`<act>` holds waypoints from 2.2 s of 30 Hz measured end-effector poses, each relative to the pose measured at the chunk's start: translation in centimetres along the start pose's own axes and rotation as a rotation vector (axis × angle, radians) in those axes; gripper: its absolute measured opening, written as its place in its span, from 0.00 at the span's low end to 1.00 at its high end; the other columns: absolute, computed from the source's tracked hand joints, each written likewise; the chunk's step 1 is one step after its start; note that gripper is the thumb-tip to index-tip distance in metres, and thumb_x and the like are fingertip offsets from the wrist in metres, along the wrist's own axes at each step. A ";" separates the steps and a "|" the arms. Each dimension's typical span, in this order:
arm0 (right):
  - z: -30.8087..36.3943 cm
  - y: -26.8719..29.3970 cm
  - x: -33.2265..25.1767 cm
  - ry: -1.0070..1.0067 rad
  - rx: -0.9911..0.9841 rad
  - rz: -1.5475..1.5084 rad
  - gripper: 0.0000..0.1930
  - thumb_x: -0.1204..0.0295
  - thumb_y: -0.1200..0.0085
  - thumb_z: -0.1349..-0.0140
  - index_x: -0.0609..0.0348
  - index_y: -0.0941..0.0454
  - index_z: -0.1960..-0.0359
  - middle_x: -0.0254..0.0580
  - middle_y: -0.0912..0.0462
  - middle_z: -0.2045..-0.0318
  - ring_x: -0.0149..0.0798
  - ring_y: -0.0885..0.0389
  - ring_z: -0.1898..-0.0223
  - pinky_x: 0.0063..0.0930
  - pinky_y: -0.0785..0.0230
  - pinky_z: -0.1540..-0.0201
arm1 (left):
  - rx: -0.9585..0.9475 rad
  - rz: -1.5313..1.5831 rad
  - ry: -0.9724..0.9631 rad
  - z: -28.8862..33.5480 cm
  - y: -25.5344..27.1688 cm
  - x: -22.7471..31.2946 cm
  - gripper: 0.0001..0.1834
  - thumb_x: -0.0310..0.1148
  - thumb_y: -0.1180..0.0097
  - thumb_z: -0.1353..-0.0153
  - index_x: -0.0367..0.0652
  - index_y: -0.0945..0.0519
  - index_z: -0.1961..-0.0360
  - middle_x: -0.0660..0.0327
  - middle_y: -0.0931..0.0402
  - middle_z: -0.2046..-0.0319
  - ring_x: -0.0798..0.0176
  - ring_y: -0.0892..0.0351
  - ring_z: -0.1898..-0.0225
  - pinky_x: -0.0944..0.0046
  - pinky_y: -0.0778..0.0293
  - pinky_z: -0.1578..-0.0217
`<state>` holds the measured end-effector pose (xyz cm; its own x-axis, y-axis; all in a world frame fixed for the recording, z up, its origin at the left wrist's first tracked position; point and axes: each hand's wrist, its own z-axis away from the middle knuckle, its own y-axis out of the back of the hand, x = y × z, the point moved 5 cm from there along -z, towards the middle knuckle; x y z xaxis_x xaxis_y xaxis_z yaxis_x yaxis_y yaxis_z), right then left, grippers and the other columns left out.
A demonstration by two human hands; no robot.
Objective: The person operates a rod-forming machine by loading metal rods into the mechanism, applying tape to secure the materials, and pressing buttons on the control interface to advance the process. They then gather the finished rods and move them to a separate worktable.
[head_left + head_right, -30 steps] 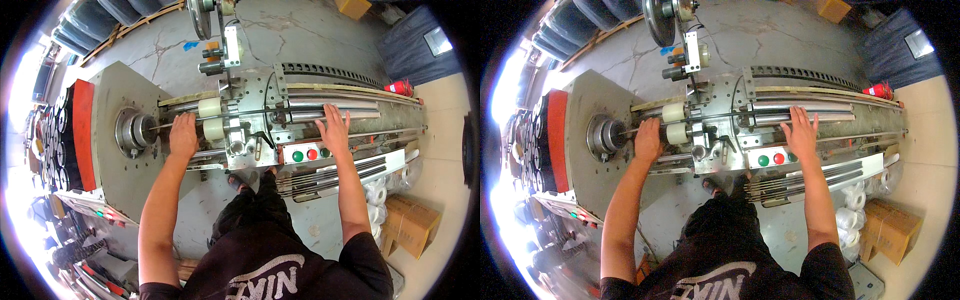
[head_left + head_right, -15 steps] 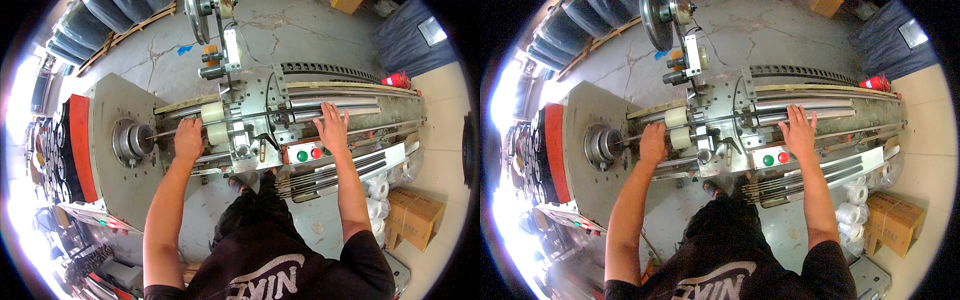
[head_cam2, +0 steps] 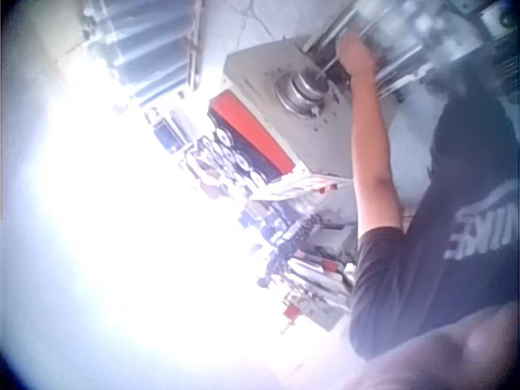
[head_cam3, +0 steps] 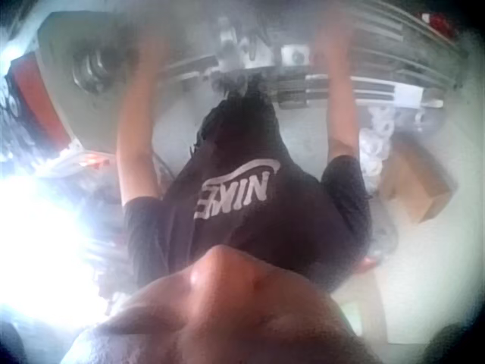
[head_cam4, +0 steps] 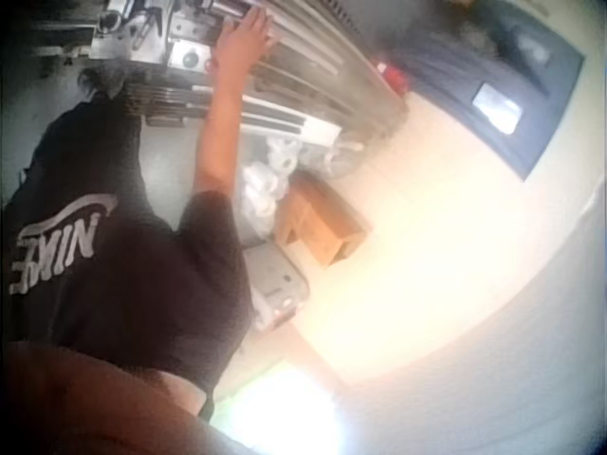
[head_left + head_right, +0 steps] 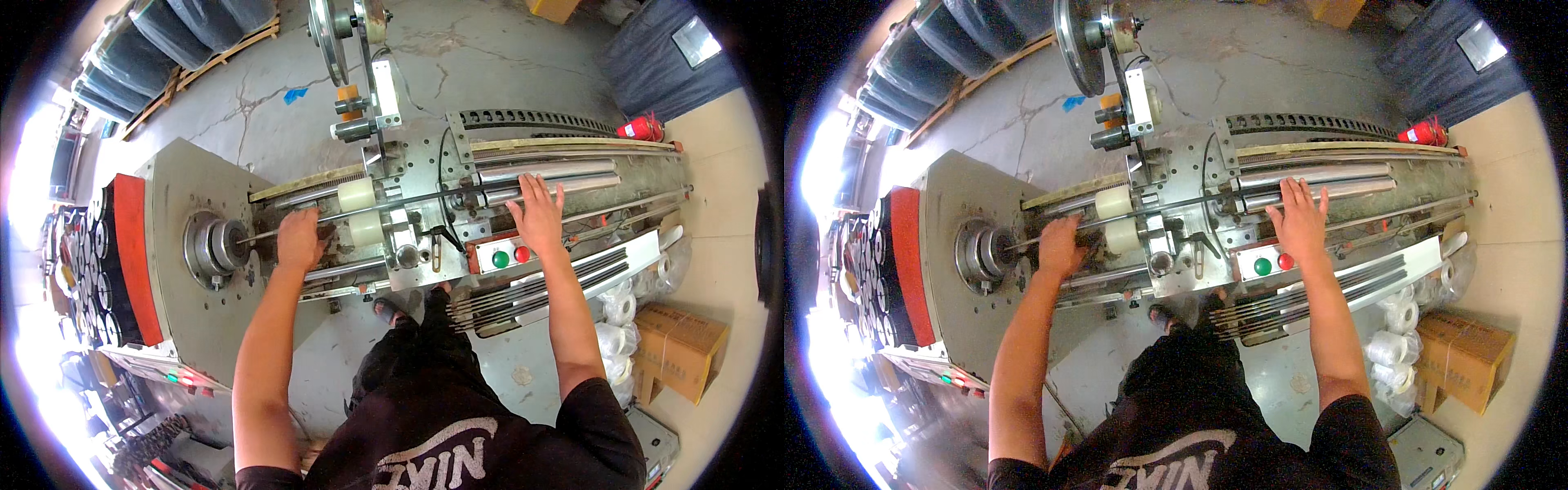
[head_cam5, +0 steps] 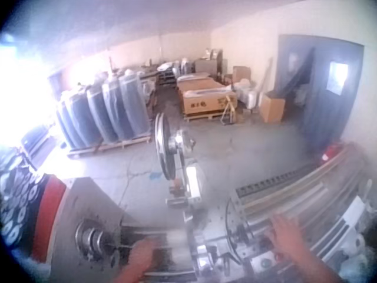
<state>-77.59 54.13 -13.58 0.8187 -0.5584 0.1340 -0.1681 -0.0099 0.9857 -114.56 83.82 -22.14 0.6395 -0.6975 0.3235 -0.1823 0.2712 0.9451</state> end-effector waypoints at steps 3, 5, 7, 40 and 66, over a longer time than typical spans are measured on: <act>0.1 -0.3 -0.3 -0.008 0.008 -0.005 0.33 0.52 0.48 0.25 0.59 0.32 0.26 0.44 0.29 0.27 0.48 0.37 0.23 0.63 0.67 0.19 | 0.002 -0.038 0.014 0.6 0.1 -2.4 0.32 0.30 0.22 0.55 0.42 0.22 0.46 0.50 0.18 0.53 0.42 0.21 0.45 0.45 0.28 0.41; 0.1 -0.5 -0.5 -0.007 0.018 -0.006 0.32 0.52 0.48 0.25 0.59 0.32 0.27 0.44 0.29 0.27 0.48 0.37 0.23 0.62 0.67 0.19 | -0.007 -0.048 0.036 0.9 0.1 -4.0 0.32 0.30 0.22 0.55 0.42 0.22 0.47 0.51 0.18 0.54 0.42 0.21 0.46 0.45 0.28 0.42; 0.2 -0.5 -0.7 -0.004 0.028 -0.015 0.32 0.52 0.48 0.26 0.59 0.32 0.27 0.44 0.29 0.27 0.48 0.37 0.23 0.62 0.67 0.19 | -0.002 -0.069 0.046 1.5 0.2 -5.4 0.31 0.33 0.22 0.53 0.45 0.21 0.47 0.53 0.18 0.55 0.42 0.21 0.47 0.44 0.28 0.42; -0.2 -1.8 -10.8 0.033 -0.002 -0.080 0.33 0.52 0.46 0.26 0.56 0.33 0.26 0.43 0.30 0.26 0.48 0.39 0.22 0.65 0.65 0.20 | -0.075 0.053 -0.076 -1.0 -2.7 -1.8 0.31 0.31 0.23 0.53 0.44 0.21 0.45 0.50 0.16 0.49 0.42 0.19 0.44 0.45 0.26 0.41; -0.3 -2.3 -17.5 0.048 -0.015 -0.100 0.34 0.48 0.49 0.25 0.55 0.34 0.25 0.42 0.30 0.26 0.48 0.38 0.22 0.66 0.65 0.20 | -0.271 -0.019 -0.046 -3.1 -4.4 -4.1 0.32 0.46 0.24 0.49 0.46 0.21 0.45 0.57 0.11 0.57 0.42 0.13 0.53 0.44 0.19 0.54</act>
<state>-91.36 64.21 -18.18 0.8566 -0.5146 0.0392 -0.0761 -0.0508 0.9958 -114.08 87.57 -27.83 0.6053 -0.7315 0.3138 0.0397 0.4215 0.9060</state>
